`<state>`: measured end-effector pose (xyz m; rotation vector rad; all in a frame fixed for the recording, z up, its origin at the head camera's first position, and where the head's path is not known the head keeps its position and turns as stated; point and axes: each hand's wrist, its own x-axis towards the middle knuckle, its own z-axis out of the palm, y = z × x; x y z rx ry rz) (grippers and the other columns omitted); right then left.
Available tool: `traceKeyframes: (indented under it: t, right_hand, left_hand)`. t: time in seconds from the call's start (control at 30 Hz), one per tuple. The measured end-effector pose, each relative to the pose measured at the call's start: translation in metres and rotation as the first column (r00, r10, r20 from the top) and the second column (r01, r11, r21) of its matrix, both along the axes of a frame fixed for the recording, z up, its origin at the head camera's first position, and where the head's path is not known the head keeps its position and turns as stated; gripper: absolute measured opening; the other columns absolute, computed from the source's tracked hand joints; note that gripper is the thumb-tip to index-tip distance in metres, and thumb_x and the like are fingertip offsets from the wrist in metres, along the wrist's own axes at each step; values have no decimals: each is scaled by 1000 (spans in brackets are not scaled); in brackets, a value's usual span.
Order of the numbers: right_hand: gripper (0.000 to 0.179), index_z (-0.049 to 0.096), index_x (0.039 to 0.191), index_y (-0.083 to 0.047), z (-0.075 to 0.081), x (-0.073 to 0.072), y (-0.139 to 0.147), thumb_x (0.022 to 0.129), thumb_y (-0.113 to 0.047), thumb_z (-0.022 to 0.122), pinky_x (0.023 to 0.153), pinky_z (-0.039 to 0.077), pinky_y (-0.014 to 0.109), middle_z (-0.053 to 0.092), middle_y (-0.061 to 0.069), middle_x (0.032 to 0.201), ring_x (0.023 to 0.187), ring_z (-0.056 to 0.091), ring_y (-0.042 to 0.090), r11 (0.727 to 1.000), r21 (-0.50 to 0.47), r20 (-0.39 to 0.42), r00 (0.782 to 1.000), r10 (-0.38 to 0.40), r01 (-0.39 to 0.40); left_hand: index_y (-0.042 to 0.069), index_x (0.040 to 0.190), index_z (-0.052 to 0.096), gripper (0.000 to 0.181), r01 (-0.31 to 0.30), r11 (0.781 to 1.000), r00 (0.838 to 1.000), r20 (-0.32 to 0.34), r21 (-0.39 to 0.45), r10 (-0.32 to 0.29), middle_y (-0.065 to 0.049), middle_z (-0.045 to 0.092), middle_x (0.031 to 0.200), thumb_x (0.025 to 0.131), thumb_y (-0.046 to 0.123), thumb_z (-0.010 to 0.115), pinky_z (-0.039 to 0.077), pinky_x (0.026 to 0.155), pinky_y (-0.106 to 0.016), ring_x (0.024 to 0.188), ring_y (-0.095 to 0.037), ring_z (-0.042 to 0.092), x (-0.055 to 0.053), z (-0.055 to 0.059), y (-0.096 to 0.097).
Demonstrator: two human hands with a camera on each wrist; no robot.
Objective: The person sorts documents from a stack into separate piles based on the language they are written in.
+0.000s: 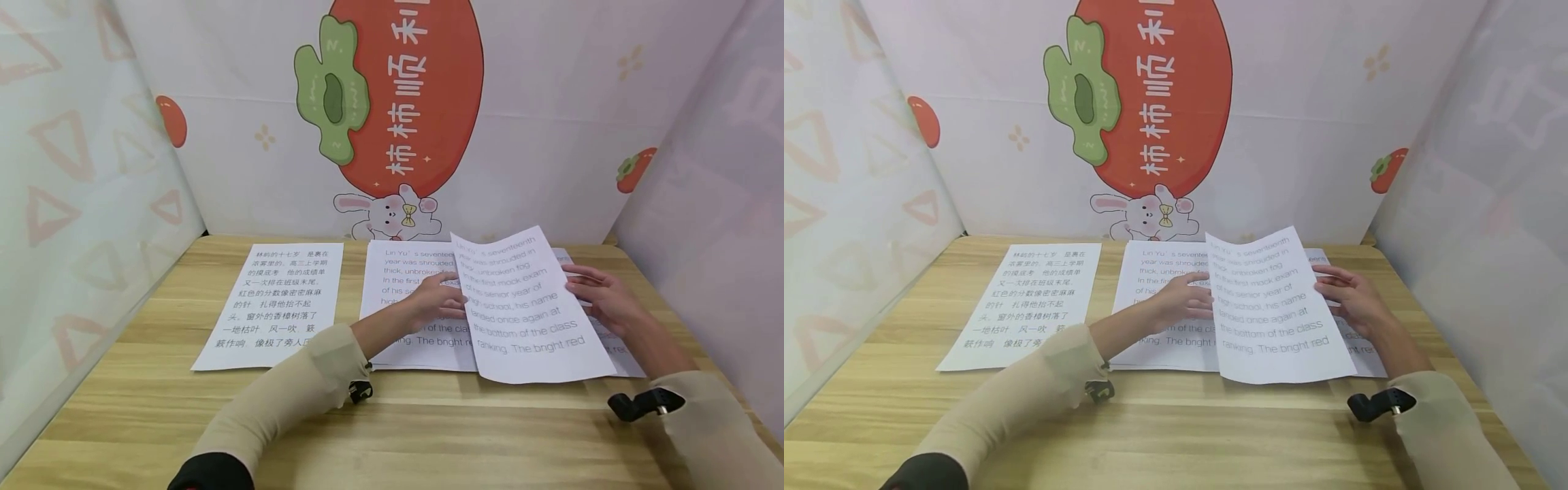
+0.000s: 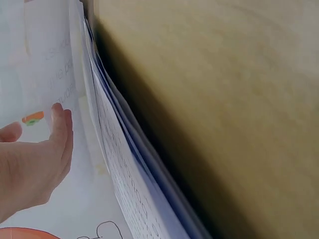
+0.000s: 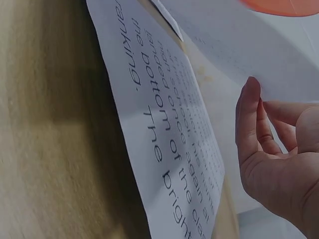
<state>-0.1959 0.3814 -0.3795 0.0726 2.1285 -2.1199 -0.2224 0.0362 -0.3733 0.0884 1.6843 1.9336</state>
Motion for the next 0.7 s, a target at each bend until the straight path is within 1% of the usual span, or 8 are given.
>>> traceKeyframes:
  t: [0.07,0.17,0.33,0.43,0.53,0.7]
  right_hand:
    - [30,74,115,-36,0,0,3,100,-11,68,71,62,26,72,-10,101,87,72,10,1000,1,10,1000,-17,17]
    - [29,75,112,-37,-1,-1,9,100,-11,69,69,61,26,73,-11,99,85,71,9,1000,-2,12,1000,-26,26]
    - [29,78,108,-35,-3,-2,21,102,-9,65,65,61,27,77,-12,100,84,73,10,999,-48,15,1000,-10,11]
    - [30,78,108,-35,-3,-1,26,103,-9,63,66,62,28,77,-12,100,85,73,10,999,-48,21,1000,-3,4]
    - [28,77,108,-37,-3,1,30,104,-13,64,65,61,29,76,-14,100,85,72,9,1000,-10,28,999,-20,20]
    - [28,78,105,-38,-4,3,36,103,-13,64,64,61,28,76,-15,97,82,72,9,998,-15,41,997,-57,58]
  left_hand:
    - [2,159,34,76,13,1000,1000,6,22,-13,-25,67,125,89,-9,62,60,96,-40,118,-39,67,2,1,3]
    - [0,158,35,74,20,999,1000,6,27,-20,-25,67,125,90,-8,62,60,96,-41,119,-39,66,4,1,9]
    - [-2,157,36,72,36,998,999,19,50,-37,-25,63,130,90,-7,62,59,98,-44,125,-39,61,8,1,18]
    - [-4,156,36,72,55,995,998,10,78,-56,-26,59,136,89,-8,61,58,100,-46,129,-39,58,10,0,24]
    - [-4,157,35,72,80,992,997,-10,93,-79,-25,56,142,89,-8,60,58,101,-46,130,-38,57,12,-1,30]
    - [-2,158,35,74,115,990,993,-35,83,-112,-21,49,152,89,-6,60,58,100,-47,129,-38,57,16,1,38]
